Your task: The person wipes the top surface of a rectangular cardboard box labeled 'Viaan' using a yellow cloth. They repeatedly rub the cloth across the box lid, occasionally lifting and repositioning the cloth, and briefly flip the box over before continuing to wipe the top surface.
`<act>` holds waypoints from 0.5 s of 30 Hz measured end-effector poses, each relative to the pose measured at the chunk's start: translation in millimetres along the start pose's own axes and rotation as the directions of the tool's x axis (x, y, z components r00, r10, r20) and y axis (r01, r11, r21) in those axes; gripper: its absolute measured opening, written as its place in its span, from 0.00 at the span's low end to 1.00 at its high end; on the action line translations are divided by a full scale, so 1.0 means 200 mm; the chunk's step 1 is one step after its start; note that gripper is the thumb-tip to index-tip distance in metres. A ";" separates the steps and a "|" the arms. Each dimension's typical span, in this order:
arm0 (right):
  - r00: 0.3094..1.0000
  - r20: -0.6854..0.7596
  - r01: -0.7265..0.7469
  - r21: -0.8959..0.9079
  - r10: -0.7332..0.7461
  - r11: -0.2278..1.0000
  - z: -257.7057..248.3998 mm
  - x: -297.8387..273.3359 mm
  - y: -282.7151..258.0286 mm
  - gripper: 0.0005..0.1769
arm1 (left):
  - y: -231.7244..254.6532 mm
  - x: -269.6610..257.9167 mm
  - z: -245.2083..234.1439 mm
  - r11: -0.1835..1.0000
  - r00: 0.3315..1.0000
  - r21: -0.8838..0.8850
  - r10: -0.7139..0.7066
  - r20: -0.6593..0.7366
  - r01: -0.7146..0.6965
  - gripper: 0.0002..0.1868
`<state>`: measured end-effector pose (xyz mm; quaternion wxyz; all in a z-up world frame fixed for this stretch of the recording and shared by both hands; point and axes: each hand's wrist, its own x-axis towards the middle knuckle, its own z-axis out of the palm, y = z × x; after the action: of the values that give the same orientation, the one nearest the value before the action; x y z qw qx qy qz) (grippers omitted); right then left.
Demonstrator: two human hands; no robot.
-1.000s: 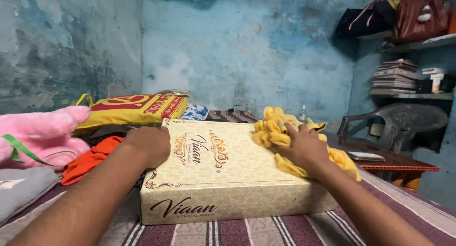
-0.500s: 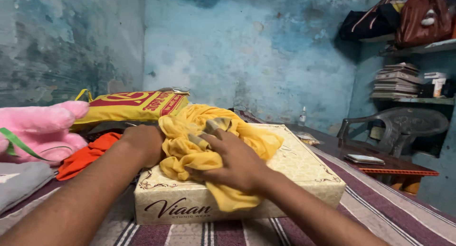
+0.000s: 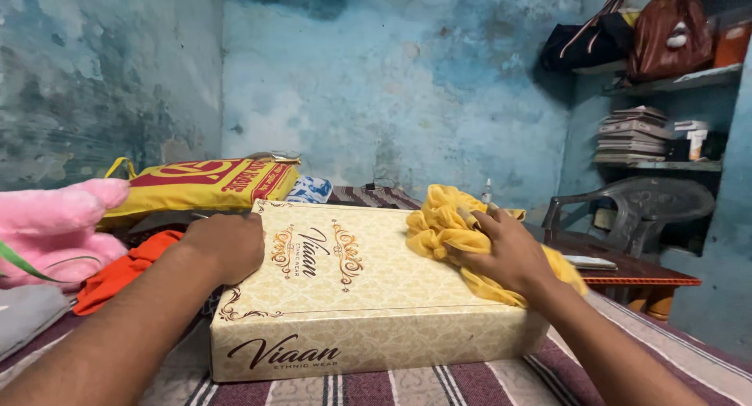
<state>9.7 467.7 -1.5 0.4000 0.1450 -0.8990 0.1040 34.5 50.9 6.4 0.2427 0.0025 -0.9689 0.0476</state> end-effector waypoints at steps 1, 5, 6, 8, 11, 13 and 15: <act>1.000 -0.012 -0.007 0.028 0.007 1.000 -0.01 -0.01 -0.01 0.48 | 0.00 0.00 0.00 1.000 1.000 0.000 -0.001 -0.003 0.001 0.22; 0.999 -0.025 0.038 0.022 -0.038 0.999 -0.04 -0.04 -0.06 0.49 | -0.01 0.01 0.00 1.000 1.000 0.002 0.005 0.003 -0.005 0.21; 0.999 -0.025 0.044 0.023 -0.044 0.999 -0.04 -0.04 -0.07 0.49 | -0.01 0.01 0.00 1.000 1.000 -0.001 0.004 0.007 -0.004 0.21; 0.999 -0.005 0.037 0.003 -0.037 0.999 -0.04 -0.03 -0.11 0.51 | 0.00 0.01 0.01 1.000 1.000 0.001 0.006 0.013 -0.006 0.21; 0.997 0.054 0.055 -0.007 -0.055 0.998 0.01 -0.01 -0.26 0.54 | -0.01 0.00 0.01 1.000 1.000 0.021 0.007 0.025 -0.008 0.21; 0.985 0.090 0.141 0.053 -0.145 0.989 0.02 -0.01 -0.39 0.55 | 0.00 0.00 0.00 0.999 0.999 0.032 0.000 0.037 -0.001 0.22; 0.949 0.128 0.262 0.182 -0.287 0.948 0.04 -0.02 -0.56 0.54 | -0.01 0.00 0.00 1.000 0.999 0.002 -0.014 0.044 0.014 0.22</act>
<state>46.0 361.2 -1.6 0.3274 0.3085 -0.8864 0.1089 34.9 49.5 5.8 0.2214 0.0103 -0.9740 0.0465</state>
